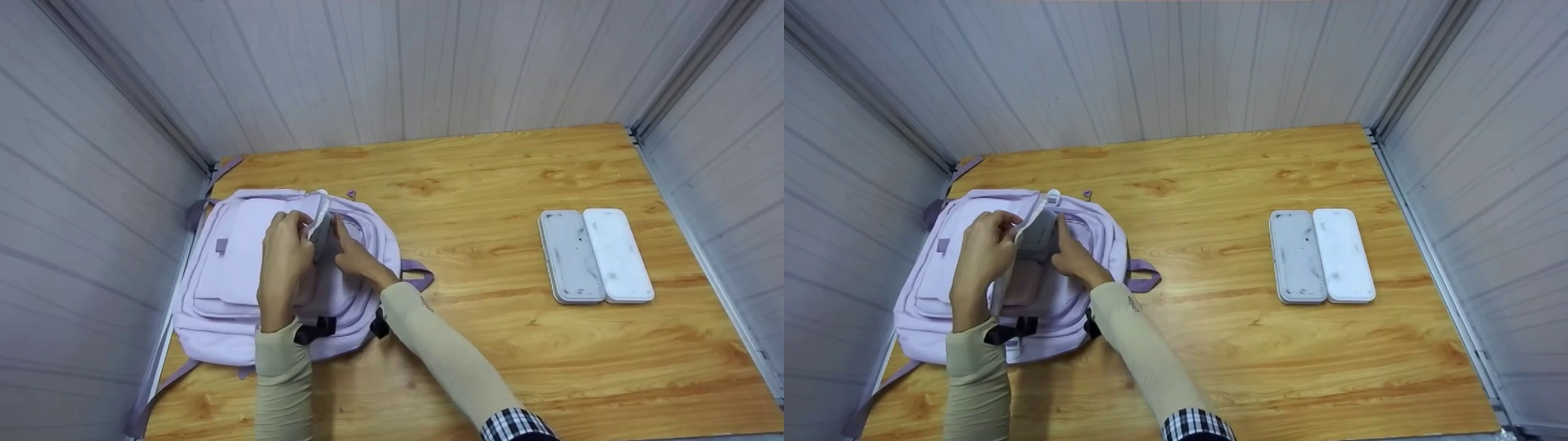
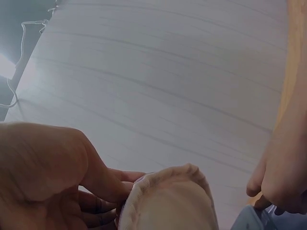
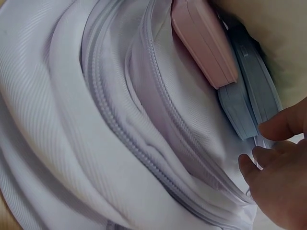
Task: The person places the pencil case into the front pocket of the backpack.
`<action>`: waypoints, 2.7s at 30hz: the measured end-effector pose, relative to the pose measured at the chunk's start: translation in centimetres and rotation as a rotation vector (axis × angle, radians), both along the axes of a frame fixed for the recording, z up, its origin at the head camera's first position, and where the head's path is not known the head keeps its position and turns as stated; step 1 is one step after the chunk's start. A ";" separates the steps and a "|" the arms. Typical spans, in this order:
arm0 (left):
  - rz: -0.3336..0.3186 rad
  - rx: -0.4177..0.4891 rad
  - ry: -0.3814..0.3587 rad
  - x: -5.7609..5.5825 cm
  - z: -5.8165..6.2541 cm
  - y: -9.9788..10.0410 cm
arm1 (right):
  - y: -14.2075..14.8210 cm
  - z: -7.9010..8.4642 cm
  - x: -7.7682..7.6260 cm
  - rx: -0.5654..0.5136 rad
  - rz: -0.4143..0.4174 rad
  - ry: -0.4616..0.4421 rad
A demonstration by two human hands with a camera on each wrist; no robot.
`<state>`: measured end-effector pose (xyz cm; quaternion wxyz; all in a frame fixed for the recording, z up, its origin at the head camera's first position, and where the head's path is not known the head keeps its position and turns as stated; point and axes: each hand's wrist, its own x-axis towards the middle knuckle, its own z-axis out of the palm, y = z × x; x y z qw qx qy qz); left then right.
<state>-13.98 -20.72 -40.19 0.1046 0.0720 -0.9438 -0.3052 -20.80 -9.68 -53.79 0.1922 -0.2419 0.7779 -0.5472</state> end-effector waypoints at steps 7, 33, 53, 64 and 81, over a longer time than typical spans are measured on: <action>0.016 0.023 -0.012 0.1 0.0 -0.4 | 0.2 -0.1 -0.1 -0.033 -0.021 0.011; 0.028 0.050 -0.018 0.4 -0.3 -1.2 | 10.0 2.8 3.0 -0.237 -0.340 0.204; 0.030 0.052 -0.010 0.6 -0.3 -1.4 | 18.6 4.0 6.6 -0.220 -0.586 0.321; 0.039 0.052 -0.017 0.7 -0.3 -1.5 | 24.9 2.4 7.7 -0.168 -0.828 0.358; 0.044 0.059 0.013 0.9 -0.4 -1.7 | 33.9 -2.9 9.3 0.310 -1.184 0.107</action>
